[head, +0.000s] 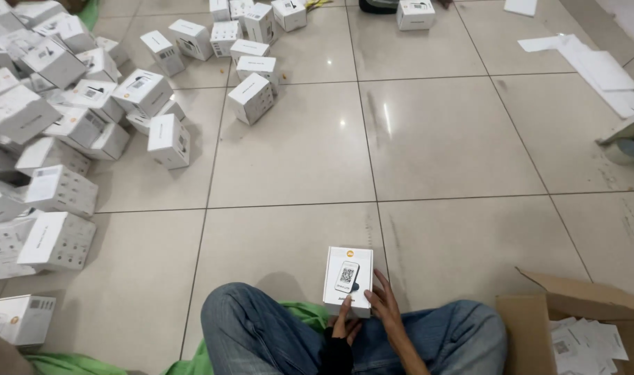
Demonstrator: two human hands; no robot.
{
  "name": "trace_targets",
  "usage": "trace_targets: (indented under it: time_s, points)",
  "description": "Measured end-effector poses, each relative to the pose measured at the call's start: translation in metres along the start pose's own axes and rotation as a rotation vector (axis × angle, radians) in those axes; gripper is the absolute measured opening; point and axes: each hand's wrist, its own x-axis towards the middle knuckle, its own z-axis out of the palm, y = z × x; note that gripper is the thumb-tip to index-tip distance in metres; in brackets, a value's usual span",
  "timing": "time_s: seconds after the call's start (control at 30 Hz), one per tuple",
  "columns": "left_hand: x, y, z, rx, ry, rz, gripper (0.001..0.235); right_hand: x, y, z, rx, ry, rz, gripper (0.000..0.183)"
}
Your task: The person sits on the floor and repeatedly picks up small white product boxes. They open each box, insert a folded paper document from a nearby cardboard carton, close the box, and place it on the floor.
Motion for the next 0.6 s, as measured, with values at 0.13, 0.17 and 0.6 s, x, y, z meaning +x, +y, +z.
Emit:
trace_targets:
  time_s: [0.13,0.17,0.6]
  points:
    - [-0.009,-0.018,-0.035,-0.069,0.106,0.07,0.088,-0.011,0.028,-0.009,0.096,0.027,0.085,0.082]
    - [-0.016,-0.008,-0.036,-0.03,-0.032,0.133,0.078,-0.008,0.02,-0.01,0.127,0.041,-0.004,0.079]
    - [-0.063,0.156,0.037,1.918,-0.418,1.477,0.11,-0.022,0.065,-0.021,-0.32,0.068,-0.59,0.047]
